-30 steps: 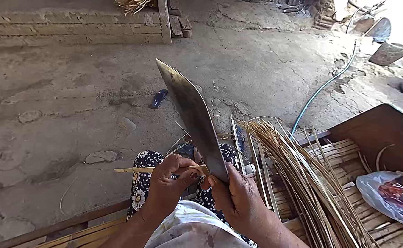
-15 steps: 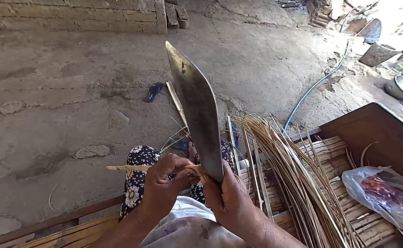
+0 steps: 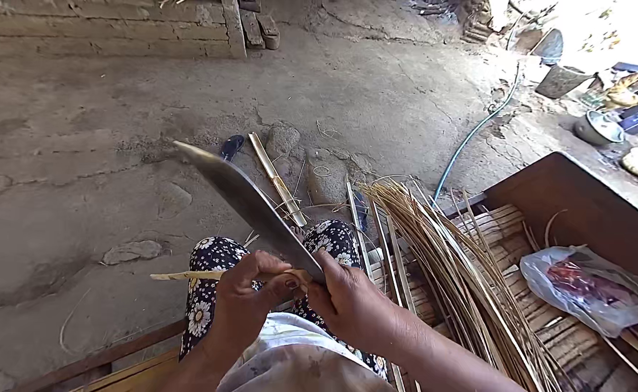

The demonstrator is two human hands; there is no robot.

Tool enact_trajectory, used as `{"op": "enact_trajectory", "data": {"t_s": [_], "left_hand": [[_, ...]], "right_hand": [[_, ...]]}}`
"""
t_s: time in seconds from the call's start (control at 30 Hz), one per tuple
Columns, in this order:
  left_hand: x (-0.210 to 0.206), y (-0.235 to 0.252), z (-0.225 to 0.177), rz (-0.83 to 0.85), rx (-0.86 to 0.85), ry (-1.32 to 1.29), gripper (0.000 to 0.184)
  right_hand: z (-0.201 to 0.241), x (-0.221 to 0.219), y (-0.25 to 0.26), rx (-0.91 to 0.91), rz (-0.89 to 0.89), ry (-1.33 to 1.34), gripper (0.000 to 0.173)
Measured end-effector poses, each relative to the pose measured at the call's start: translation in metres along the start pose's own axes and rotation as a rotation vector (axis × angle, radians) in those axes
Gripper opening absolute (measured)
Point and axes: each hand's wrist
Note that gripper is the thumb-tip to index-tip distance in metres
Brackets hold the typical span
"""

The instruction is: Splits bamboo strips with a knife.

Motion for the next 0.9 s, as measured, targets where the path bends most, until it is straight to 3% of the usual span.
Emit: {"op": "enact_trajectory", "data": {"t_s": [0.1,0.2,0.33,0.4,0.47,0.5,0.53,0.6,0.7,0.8,0.83,0.9], "left_hand": [[0.002,0.004,0.002,-0.006,-0.004,-0.039,0.012],[0.004,0.007,0.0,0.023,-0.009,-0.069,0.01],[0.01,0.017,0.002,-0.046,0.024,-0.023,0.014],[0.017,0.026,-0.002,-0.073,0.01,0.12,0.039],[0.029,0.033,-0.021,-0.029,0.017,0.282,0.082],[0.034,0.037,-0.037,0.011,0.009,0.354,0.09],[0.037,0.039,-0.055,0.03,-0.021,0.419,0.086],[0.043,0.045,-0.086,0.011,-0.109,0.445,0.057],[0.05,0.06,-0.109,-0.053,-0.267,0.385,0.013],[0.069,0.067,-0.12,-0.154,-0.329,0.212,0.013],[0.091,0.063,-0.124,-0.215,-0.312,0.152,0.017],[0.175,0.035,-0.135,-0.286,-0.202,0.077,0.034]], "right_hand": [[-0.001,-0.007,0.005,0.012,-0.091,-0.146,0.02],[0.005,0.01,0.011,-0.087,0.14,0.04,0.022],[-0.007,-0.008,0.026,0.015,-0.131,-0.338,0.018],[-0.003,-0.007,0.038,0.017,-0.173,-0.325,0.016],[0.012,0.007,0.048,-0.006,-0.064,0.017,0.013],[0.021,0.015,0.053,0.013,-0.002,0.267,0.009],[0.029,0.016,0.057,0.074,0.031,0.526,0.007],[0.046,0.005,0.064,0.245,0.023,0.886,0.007],[0.069,-0.015,0.082,0.366,-0.104,1.13,0.013],[0.085,-0.021,0.095,0.396,-0.128,1.226,0.009],[0.082,-0.016,0.092,0.419,-0.138,1.243,0.007],[0.054,0.024,0.071,0.508,-0.276,1.155,0.009]]}}
Point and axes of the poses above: each hand's wrist, its own y-axis towards the middle knuckle, its own x-axis out of the back of the hand, z = x × y, and after that the axes turned 10 degrees about z, right-handed
